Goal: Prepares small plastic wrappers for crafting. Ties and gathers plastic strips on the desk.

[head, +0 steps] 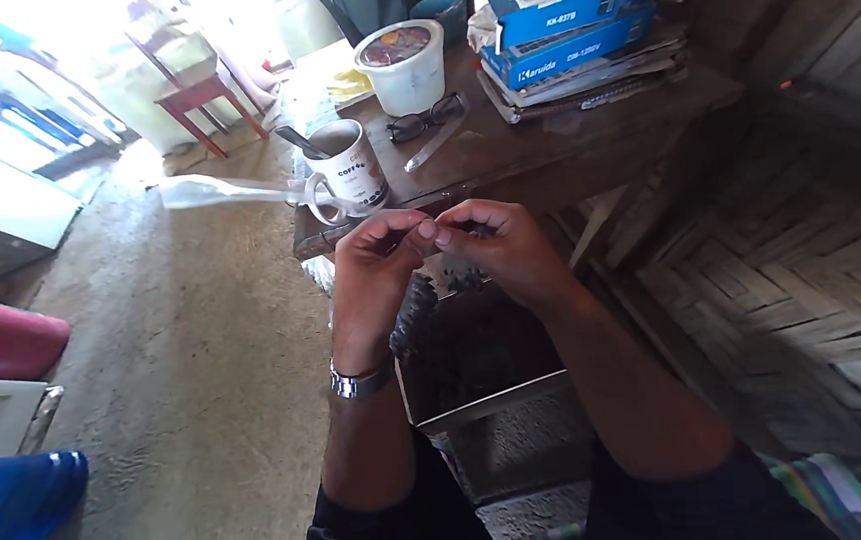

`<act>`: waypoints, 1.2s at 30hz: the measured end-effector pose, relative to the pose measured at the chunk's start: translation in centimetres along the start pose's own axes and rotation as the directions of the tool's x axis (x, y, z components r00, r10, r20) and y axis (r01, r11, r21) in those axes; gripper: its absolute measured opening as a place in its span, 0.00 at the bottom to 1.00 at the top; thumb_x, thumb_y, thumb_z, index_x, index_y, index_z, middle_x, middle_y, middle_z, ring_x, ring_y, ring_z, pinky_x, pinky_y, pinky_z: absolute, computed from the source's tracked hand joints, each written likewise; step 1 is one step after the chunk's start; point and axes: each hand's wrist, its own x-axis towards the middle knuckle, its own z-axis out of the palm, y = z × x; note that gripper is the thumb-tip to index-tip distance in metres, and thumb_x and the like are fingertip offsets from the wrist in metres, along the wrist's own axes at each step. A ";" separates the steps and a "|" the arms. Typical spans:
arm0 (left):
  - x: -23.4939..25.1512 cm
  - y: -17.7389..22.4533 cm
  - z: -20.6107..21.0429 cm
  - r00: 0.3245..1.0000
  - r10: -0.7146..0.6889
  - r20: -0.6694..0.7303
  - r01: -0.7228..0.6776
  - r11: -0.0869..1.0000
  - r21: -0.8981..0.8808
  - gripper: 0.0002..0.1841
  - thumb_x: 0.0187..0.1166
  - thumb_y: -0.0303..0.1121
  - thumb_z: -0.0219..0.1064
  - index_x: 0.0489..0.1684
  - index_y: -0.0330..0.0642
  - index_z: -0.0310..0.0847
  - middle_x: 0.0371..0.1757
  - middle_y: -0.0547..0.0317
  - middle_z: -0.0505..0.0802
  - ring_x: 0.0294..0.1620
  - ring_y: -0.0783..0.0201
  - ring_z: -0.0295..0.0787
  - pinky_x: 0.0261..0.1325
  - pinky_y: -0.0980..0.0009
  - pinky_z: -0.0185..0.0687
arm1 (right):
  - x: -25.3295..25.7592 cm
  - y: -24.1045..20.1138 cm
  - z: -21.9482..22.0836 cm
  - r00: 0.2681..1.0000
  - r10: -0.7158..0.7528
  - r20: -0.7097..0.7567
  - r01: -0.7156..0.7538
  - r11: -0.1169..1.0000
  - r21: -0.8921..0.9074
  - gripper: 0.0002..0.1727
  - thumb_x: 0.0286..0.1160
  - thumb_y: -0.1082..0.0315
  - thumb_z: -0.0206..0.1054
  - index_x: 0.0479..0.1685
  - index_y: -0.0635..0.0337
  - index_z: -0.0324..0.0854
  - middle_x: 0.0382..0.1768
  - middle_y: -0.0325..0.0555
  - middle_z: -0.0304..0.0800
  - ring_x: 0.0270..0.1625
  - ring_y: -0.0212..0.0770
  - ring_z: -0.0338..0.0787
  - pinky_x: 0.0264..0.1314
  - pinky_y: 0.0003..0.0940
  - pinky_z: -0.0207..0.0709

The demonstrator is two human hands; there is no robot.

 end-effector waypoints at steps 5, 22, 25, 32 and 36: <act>-0.1 -0.1 0.1 1.000 -0.020 -0.014 0.020 0.999 -0.030 0.06 0.79 0.34 0.75 0.47 0.47 0.88 0.38 0.62 0.91 0.32 0.69 0.87 0.36 0.72 0.88 | 0.1 0.1 0.1 1.000 -0.025 0.019 0.026 0.998 -0.056 0.10 0.82 0.65 0.70 0.48 0.62 0.92 0.46 0.42 0.93 0.47 0.33 0.91 0.50 0.27 0.87; 0.1 -0.6 -0.1 0.999 -0.046 -0.004 0.046 0.998 -0.042 0.08 0.81 0.33 0.72 0.53 0.48 0.86 0.43 0.61 0.91 0.37 0.68 0.88 0.40 0.71 0.89 | -0.6 -0.8 0.7 1.000 -0.024 -0.007 0.023 0.995 -0.102 0.06 0.77 0.70 0.73 0.46 0.60 0.90 0.48 0.42 0.90 0.44 0.34 0.90 0.41 0.28 0.87; 0.4 -0.7 -0.1 0.999 -0.044 -0.008 0.044 0.998 -0.035 0.06 0.80 0.33 0.74 0.47 0.46 0.88 0.39 0.59 0.91 0.33 0.67 0.87 0.37 0.71 0.87 | -0.9 -0.9 0.8 0.999 -0.024 -0.023 0.021 0.992 -0.121 0.04 0.76 0.69 0.73 0.45 0.57 0.88 0.47 0.41 0.89 0.40 0.35 0.89 0.35 0.28 0.86; 1.0 -0.8 -0.5 0.999 -0.033 -0.014 0.032 0.999 -0.029 0.06 0.82 0.30 0.71 0.48 0.39 0.90 0.42 0.52 0.93 0.36 0.61 0.89 0.42 0.63 0.90 | -0.3 -0.4 0.8 0.998 -0.061 -0.008 0.059 0.981 -0.183 0.08 0.81 0.63 0.70 0.47 0.56 0.92 0.47 0.38 0.90 0.44 0.32 0.89 0.41 0.28 0.85; 1.0 -0.7 -0.3 0.996 -0.032 -0.082 0.030 0.999 -0.026 0.06 0.77 0.33 0.77 0.41 0.40 0.89 0.38 0.53 0.92 0.33 0.61 0.89 0.40 0.63 0.91 | -0.3 -0.2 1.1 0.996 -0.088 -0.015 0.083 0.969 -0.231 0.10 0.83 0.61 0.68 0.45 0.55 0.93 0.46 0.37 0.91 0.45 0.31 0.89 0.44 0.27 0.85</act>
